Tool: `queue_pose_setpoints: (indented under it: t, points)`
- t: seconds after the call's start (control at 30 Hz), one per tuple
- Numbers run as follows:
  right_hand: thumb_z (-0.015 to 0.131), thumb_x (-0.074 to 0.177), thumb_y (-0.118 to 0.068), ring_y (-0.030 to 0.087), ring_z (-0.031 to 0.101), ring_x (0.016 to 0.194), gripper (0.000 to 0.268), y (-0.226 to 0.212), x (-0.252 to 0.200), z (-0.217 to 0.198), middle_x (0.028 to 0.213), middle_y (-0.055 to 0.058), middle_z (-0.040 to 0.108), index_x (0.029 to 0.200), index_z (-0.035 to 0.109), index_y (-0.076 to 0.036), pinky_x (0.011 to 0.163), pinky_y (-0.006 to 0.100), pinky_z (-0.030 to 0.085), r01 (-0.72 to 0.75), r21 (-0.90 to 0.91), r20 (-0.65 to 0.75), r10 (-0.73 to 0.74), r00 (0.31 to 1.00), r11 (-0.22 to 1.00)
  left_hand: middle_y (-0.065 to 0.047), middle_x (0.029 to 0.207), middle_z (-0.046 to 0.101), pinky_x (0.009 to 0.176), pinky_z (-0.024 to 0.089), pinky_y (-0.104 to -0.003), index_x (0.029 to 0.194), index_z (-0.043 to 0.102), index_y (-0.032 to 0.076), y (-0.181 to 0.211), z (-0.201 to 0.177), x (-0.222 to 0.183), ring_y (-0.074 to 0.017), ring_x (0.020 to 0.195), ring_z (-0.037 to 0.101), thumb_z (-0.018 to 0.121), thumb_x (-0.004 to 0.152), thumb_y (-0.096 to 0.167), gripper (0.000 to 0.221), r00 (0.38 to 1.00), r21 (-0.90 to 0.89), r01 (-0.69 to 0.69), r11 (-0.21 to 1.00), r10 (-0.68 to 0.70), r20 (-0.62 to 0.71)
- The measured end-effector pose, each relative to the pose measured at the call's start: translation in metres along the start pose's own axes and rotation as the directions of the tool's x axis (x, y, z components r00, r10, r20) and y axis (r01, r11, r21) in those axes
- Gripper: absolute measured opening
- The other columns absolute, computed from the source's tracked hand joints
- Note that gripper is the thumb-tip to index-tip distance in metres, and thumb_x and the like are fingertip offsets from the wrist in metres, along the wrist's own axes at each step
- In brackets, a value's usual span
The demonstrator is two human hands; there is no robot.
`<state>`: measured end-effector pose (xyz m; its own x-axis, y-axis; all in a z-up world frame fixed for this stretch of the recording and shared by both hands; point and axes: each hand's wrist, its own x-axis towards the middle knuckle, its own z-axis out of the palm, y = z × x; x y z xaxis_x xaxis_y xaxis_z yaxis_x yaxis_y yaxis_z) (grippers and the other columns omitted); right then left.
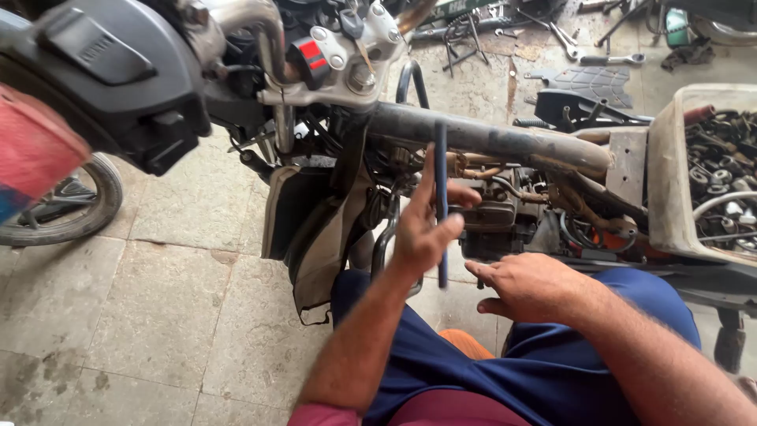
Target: The person works on a motorcycle by pulling a cable through the frame and using a T-handle socket wrench to loosen bolts. They then use a screwdriver to pry and detach components from the engine area.
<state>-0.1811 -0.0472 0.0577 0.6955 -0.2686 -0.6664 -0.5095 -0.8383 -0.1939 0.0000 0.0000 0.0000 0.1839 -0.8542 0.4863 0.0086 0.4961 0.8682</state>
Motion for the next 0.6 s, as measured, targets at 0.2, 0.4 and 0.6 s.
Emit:
queue_pose_setpoints:
  t: [0.2, 0.4, 0.6]
  points:
    - [0.062, 0.093, -0.053, 0.033, 0.065, 0.113, 0.077, 0.005, -0.004, 0.004, 0.113, 0.015, 0.070, 0.151, 0.035, -0.010, 0.095, 0.043, 0.054, -0.007, 0.063, -0.007, 0.008, 1.000, 0.998, -0.014, 0.104, 0.073, 0.100, 0.056, -0.039, 0.172, 0.018, 0.018, 0.015, -0.078, 0.052, -0.0191, 0.096, 0.068, 0.059, 0.098, 0.004, 0.085, 0.938, 0.046, 0.320, 0.946, -0.323, 0.127]
    - [0.061, 0.094, -0.052, 0.032, 0.065, 0.114, 0.078, 0.008, -0.007, 0.002, 0.117, 0.014, 0.069, 0.153, 0.032, -0.009, 0.096, 0.043, 0.054, -0.011, 0.048, -0.013, 0.011, 1.000, 0.999, -0.018, 0.122, 0.071, 0.098, 0.052, -0.044, 0.164, 0.009, 0.015, 0.034, -0.082, 0.082, -0.0277, 0.107, 0.069, 0.050, 0.106, 0.026, 0.072, 0.868, 0.747, 0.449, 0.491, -0.439, -0.233]
    - [0.064, 0.093, -0.052, 0.032, 0.063, 0.116, 0.079, 0.010, 0.000, 0.010, 0.118, 0.015, 0.068, 0.155, 0.037, -0.009, 0.097, 0.043, 0.052, 0.045, 0.035, -0.038, -0.044, 0.998, 0.998, -0.023, 0.105, 0.073, 0.076, 0.063, -0.044, 0.162, 0.007, -0.002, 0.060, -0.029, 0.105, -0.0341, 0.087, 0.075, 0.040, 0.112, 0.033, 0.069, 0.771, 0.928, 0.367, -0.056, -0.540, -0.337]
